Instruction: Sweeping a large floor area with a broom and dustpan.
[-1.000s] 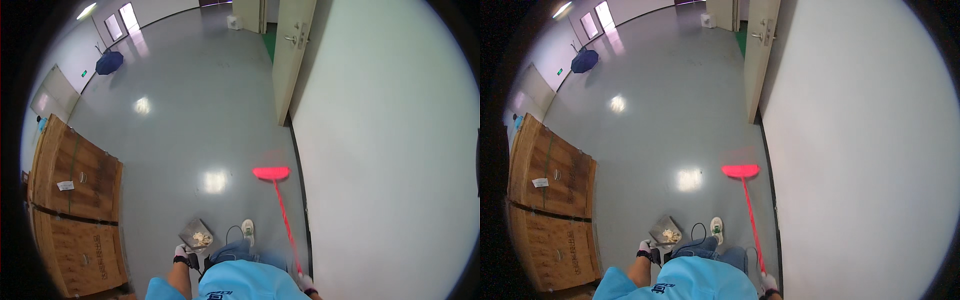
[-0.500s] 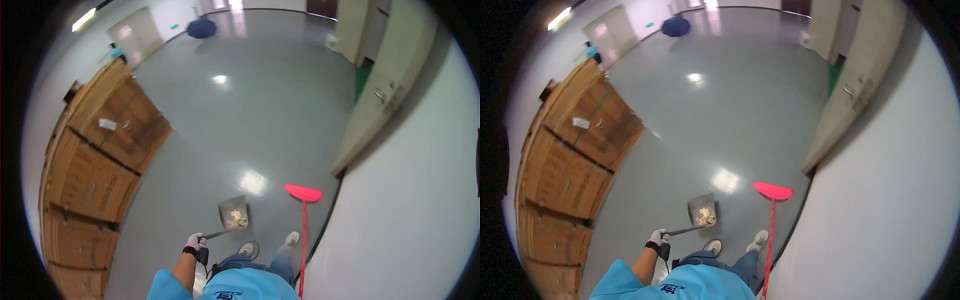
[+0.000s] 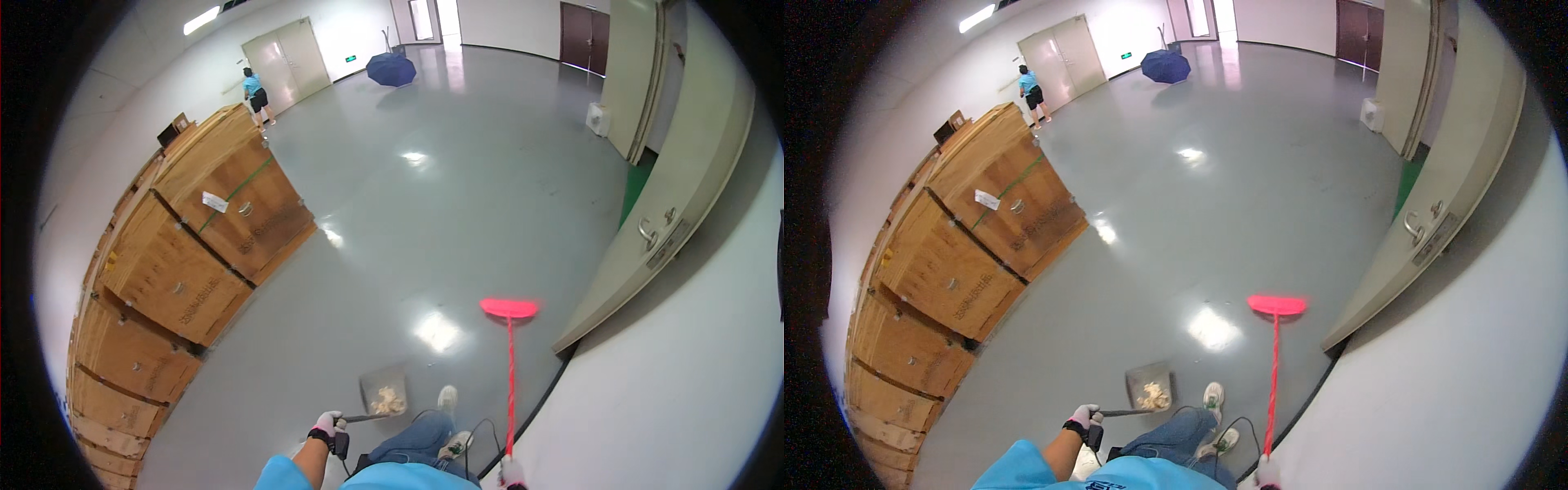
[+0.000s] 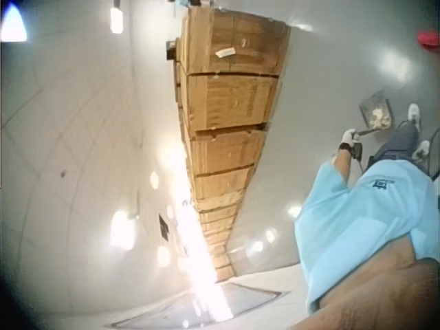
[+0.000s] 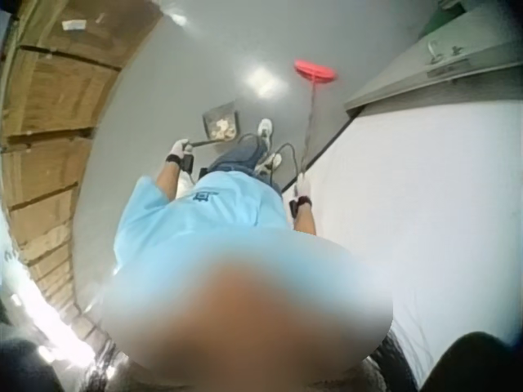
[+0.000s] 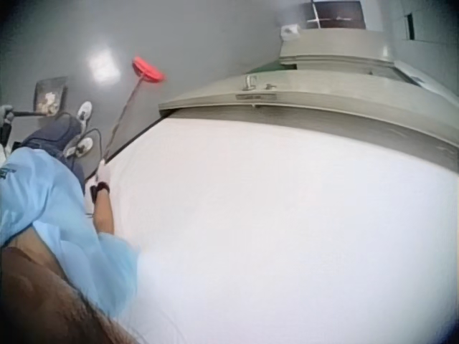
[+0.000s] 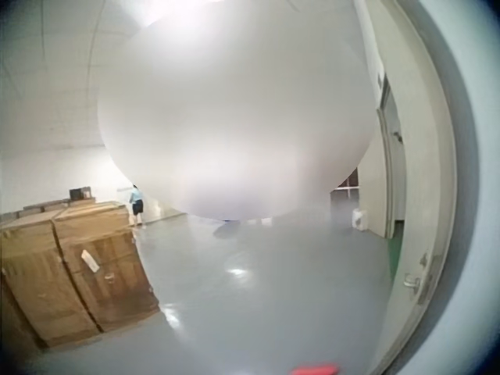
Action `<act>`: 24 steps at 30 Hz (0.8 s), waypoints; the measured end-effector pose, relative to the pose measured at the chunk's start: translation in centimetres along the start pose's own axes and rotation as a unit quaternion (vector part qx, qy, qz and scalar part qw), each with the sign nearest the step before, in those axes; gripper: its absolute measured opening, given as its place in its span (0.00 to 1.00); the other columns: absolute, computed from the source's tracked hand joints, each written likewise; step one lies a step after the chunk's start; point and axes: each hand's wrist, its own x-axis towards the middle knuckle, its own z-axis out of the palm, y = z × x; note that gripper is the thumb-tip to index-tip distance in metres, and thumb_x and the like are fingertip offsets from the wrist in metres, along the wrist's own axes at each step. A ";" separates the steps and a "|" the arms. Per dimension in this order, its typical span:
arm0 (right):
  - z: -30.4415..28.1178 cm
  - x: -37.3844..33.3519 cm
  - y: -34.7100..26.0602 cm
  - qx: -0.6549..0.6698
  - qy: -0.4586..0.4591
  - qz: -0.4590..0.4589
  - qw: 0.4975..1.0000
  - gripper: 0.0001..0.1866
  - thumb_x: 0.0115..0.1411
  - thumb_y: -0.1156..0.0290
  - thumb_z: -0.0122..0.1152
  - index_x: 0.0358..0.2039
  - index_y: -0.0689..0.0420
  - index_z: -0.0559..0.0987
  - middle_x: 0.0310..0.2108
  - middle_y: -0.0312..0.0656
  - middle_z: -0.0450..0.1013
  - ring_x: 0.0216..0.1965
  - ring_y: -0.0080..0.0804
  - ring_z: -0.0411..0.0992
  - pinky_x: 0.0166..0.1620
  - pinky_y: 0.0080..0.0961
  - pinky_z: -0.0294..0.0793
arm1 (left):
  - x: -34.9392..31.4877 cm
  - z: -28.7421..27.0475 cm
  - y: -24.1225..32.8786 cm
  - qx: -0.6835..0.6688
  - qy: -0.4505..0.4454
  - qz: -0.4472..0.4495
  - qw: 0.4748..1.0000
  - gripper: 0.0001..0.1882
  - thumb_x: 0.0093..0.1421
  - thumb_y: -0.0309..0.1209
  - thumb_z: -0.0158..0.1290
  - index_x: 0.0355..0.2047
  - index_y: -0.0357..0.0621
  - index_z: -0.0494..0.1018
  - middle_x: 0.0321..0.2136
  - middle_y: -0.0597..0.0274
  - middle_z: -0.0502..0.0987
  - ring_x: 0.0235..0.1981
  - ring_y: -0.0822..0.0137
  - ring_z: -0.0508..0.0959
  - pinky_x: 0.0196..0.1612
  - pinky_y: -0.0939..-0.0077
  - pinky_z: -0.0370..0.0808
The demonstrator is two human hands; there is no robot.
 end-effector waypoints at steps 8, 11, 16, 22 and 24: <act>3.7 -1.8 8.5 -0.087 -0.040 0.055 0.994 0.24 0.51 0.51 0.37 0.24 0.62 0.72 0.19 0.49 0.68 0.23 0.41 0.67 0.27 0.35 0.64 | 4.9 1.1 5.2 0.047 0.063 0.010 0.997 0.05 0.47 0.29 0.39 0.18 0.47 0.55 0.08 0.66 0.57 0.07 0.73 0.56 0.08 0.83 0.50; 1.6 0.8 4.2 -0.101 -0.050 0.081 0.990 0.25 0.52 0.51 0.35 0.26 0.63 0.71 0.22 0.51 0.68 0.26 0.43 0.67 0.29 0.36 0.64 | 8.1 2.9 6.7 0.028 0.072 0.024 0.997 0.06 0.47 0.29 0.40 0.17 0.44 0.57 0.08 0.64 0.58 0.07 0.71 0.57 0.10 0.80 0.54; -4.1 9.7 -5.8 -0.113 -0.062 0.107 0.986 0.27 0.53 0.51 0.31 0.29 0.64 0.71 0.27 0.54 0.68 0.31 0.46 0.67 0.33 0.39 0.65 | 9.3 9.5 10.1 -0.054 0.135 0.024 0.989 0.06 0.47 0.27 0.41 0.18 0.44 0.56 0.08 0.63 0.57 0.07 0.70 0.58 0.08 0.81 0.52; -17.2 26.6 -27.0 -0.158 -0.009 0.064 0.985 0.30 0.54 0.50 0.28 0.34 0.66 0.69 0.34 0.55 0.67 0.35 0.50 0.66 0.38 0.40 0.65 | 12.0 18.4 17.2 -0.047 0.051 0.000 0.998 0.09 0.48 0.30 0.40 0.15 0.46 0.54 0.07 0.65 0.57 0.07 0.72 0.56 0.09 0.81 0.51; -21.5 27.7 -38.2 -0.150 0.016 0.025 0.988 0.27 0.54 0.50 0.33 0.34 0.63 0.70 0.30 0.52 0.69 0.34 0.43 0.69 0.34 0.37 0.68 | 12.0 22.0 19.7 0.010 0.010 0.030 0.999 0.09 0.48 0.32 0.40 0.14 0.47 0.55 0.07 0.67 0.56 0.07 0.74 0.56 0.09 0.82 0.52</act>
